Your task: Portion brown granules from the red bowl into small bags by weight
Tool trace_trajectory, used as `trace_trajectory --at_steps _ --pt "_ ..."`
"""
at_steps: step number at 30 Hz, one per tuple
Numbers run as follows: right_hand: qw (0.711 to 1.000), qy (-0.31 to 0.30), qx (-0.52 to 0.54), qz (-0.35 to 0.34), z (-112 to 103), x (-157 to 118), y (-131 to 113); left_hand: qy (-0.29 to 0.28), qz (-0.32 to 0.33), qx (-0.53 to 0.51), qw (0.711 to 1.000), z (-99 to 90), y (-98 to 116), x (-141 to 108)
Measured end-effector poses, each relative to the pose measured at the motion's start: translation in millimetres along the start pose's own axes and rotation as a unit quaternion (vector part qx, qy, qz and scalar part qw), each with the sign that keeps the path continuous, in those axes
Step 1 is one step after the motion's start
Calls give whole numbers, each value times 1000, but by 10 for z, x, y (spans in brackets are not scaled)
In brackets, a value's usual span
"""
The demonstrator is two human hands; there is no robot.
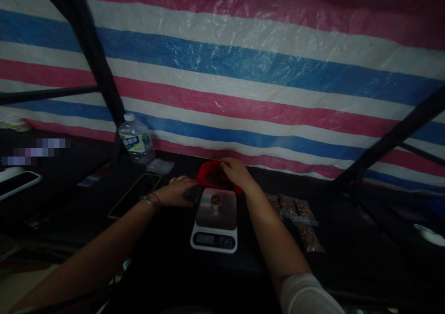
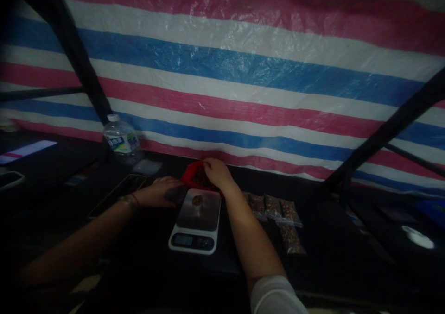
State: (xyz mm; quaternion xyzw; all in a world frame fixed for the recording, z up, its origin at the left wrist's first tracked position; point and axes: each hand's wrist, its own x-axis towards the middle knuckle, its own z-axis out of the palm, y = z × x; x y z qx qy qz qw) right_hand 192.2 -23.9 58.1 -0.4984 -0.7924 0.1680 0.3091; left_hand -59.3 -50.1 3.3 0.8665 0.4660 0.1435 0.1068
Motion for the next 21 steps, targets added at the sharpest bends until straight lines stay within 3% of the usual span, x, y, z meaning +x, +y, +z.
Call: trace_trajectory --at_steps 3,5,8,13,17,21 --pt "999 -31 -4 -20 27 -37 -33 -104 19 22 994 46 -15 62" --pt "999 -41 -5 -26 42 -62 -42 -103 18 20 994 70 -68 73" --pt "999 -36 -1 -25 64 -92 -45 -40 46 -12 998 100 -181 53" --pt "994 -46 96 -28 177 -100 -25 153 64 -36 985 81 -156 135" --pt "982 -82 166 -32 289 -84 33 183 107 -25 977 70 92 397" --pt "984 -79 157 -11 289 -84 75 193 144 -37 970 144 255 618"
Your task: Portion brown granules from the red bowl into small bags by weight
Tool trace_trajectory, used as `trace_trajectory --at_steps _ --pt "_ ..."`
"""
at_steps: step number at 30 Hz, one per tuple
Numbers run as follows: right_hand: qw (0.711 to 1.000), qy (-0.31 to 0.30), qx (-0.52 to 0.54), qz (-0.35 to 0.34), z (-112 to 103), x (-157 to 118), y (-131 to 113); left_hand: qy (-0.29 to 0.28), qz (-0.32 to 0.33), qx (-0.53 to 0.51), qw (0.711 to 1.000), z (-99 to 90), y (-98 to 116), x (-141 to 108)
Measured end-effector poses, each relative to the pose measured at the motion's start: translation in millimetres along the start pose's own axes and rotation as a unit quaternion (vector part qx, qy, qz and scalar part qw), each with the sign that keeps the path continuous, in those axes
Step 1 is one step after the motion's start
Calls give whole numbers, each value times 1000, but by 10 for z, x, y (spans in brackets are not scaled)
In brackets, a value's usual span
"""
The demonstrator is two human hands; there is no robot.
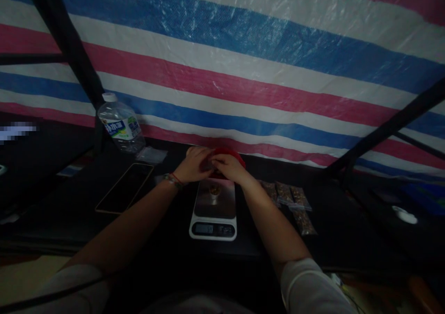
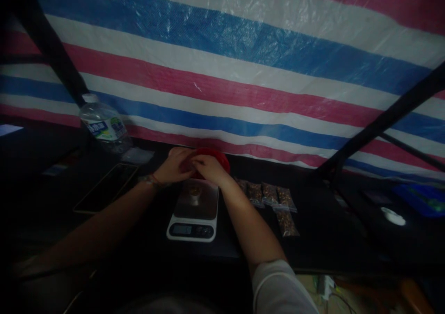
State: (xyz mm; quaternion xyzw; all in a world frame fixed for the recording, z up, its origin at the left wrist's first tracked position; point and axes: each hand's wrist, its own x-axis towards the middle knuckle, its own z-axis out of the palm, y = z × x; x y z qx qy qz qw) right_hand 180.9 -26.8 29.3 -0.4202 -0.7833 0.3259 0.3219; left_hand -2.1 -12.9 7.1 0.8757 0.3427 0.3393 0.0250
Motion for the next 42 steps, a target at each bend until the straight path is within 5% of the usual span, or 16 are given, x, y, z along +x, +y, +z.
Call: trace_trajectory --at_steps 7,12,17,22,26,34,42 --pt "997 10 -81 10 23 -37 -64 30 34 0 999 104 14 -93" --pt "993 -17 -113 -16 70 -29 -117 -6 8 -17 1000 57 -27 -162" --pt "991 -3 -136 2 -273 -136 -246 18 -23 -45 999 65 -135 -192" --pt "965 -238 -107 -15 -495 -301 -306 57 -78 -75 992 141 -222 -207" --pt "947 -292 -134 -12 -330 -293 -208 65 -90 -77 991 180 -252 -208" --pt "954 -291 -67 -20 -168 -239 -111 84 -97 -69 989 148 -277 -248" --pt "993 -118 -4 8 -290 -205 -76 69 -94 -77 990 184 -252 -266"
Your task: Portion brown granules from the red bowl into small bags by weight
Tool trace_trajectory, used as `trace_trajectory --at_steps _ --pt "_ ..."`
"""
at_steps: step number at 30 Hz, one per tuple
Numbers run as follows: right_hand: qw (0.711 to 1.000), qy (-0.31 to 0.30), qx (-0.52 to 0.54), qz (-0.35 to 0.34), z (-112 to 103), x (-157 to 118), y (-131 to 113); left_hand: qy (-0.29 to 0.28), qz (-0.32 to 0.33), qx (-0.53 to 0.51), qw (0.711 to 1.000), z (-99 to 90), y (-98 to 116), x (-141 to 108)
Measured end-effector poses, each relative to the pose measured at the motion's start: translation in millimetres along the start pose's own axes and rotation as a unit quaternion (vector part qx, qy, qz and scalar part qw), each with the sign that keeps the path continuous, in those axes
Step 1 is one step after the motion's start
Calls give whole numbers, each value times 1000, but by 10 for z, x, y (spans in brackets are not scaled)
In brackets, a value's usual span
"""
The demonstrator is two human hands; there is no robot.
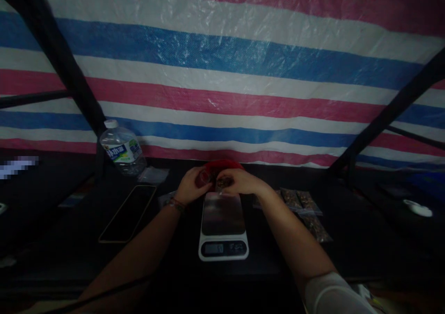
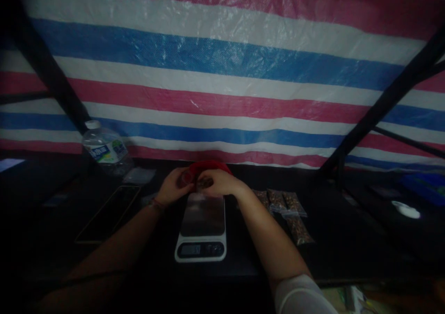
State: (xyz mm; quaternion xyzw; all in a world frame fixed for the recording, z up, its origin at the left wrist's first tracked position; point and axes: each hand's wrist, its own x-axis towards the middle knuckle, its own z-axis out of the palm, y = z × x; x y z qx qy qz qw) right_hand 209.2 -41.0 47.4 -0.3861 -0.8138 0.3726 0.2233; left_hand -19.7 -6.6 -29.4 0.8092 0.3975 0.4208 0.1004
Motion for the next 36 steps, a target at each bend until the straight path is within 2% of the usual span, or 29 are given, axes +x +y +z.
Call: trace_trajectory --at_steps 5,9,12,15,17,22,29,36 --pt "992 126 -15 -23 37 103 66 -17 2 6 1000 79 19 -31" --pt "983 176 -8 -41 120 150 72 -13 -15 -20 1000 153 55 -48" --pt "983 183 24 -6 168 151 80 -8 -17 -26 999 165 83 -54" --pt "981 194 0 21 181 148 81 -10 -20 -28 999 153 117 -54" --pt "981 194 -26 10 177 150 69 -10 -23 -42 999 158 138 -56" --pt "975 193 -71 -78 166 161 18 15 -51 -119 992 246 144 -72" --pt "978 192 -34 -77 177 155 46 34 -77 -205 975 302 111 -90" --pt "977 183 -80 -75 127 118 -94 21 -87 -227 970 330 86 -108"
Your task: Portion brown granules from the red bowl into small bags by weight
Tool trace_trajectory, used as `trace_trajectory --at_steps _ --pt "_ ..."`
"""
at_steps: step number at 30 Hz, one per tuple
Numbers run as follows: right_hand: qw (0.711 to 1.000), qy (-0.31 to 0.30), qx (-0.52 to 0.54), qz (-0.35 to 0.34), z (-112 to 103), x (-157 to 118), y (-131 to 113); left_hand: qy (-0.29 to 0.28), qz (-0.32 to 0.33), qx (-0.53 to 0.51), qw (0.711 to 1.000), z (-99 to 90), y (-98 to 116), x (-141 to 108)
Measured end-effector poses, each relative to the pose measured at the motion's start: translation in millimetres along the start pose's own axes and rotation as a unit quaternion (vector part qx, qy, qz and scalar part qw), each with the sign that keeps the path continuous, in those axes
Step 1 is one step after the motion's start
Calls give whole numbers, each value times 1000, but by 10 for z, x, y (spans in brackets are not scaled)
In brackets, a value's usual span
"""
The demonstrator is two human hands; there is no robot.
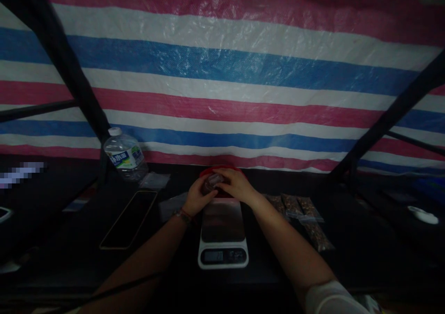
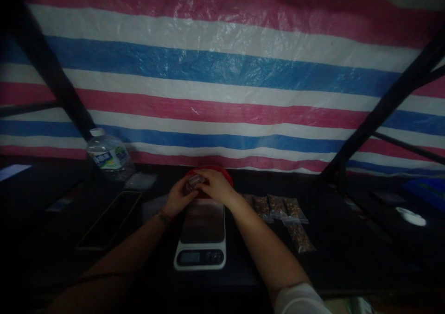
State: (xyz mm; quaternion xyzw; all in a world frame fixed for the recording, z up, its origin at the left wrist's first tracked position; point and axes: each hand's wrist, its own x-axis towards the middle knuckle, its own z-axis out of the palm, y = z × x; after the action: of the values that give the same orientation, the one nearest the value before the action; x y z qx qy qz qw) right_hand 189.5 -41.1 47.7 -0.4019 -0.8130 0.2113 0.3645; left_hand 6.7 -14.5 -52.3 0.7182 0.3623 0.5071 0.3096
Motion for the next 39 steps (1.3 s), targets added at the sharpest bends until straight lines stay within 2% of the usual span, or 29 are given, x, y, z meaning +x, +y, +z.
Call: trace_trajectory --at_steps 9,14,16,20,25,29,32,35,37,39 --pt "1000 4 -1 -29 -10 12 52 30 32 45 998 -23 69 -2" --pt "999 0 -31 -23 -149 -11 7 34 33 33 998 -39 85 5" --pt "998 -30 -41 -21 -224 -26 -45 42 29 31 998 -44 88 2" --pt "991 -133 -29 -16 -279 -50 -97 66 26 20 997 -46 95 -1" --pt "965 -254 -46 35 -80 -100 49 136 24 -18 990 -64 17 33" --pt "944 -314 -74 64 45 -137 140 202 8 -32 979 -110 -103 65" --pt "952 -297 -35 64 -23 -139 152 235 1 -17 972 -155 -150 72" --pt "972 -224 25 72 -133 -114 185 245 0 6 970 -212 -125 82" --pt "980 -183 28 78 -147 -78 239 245 -15 49 968 -257 -71 102" --pt "983 -171 -4 61 -89 -22 316 228 -47 118 965 -302 -1 132"
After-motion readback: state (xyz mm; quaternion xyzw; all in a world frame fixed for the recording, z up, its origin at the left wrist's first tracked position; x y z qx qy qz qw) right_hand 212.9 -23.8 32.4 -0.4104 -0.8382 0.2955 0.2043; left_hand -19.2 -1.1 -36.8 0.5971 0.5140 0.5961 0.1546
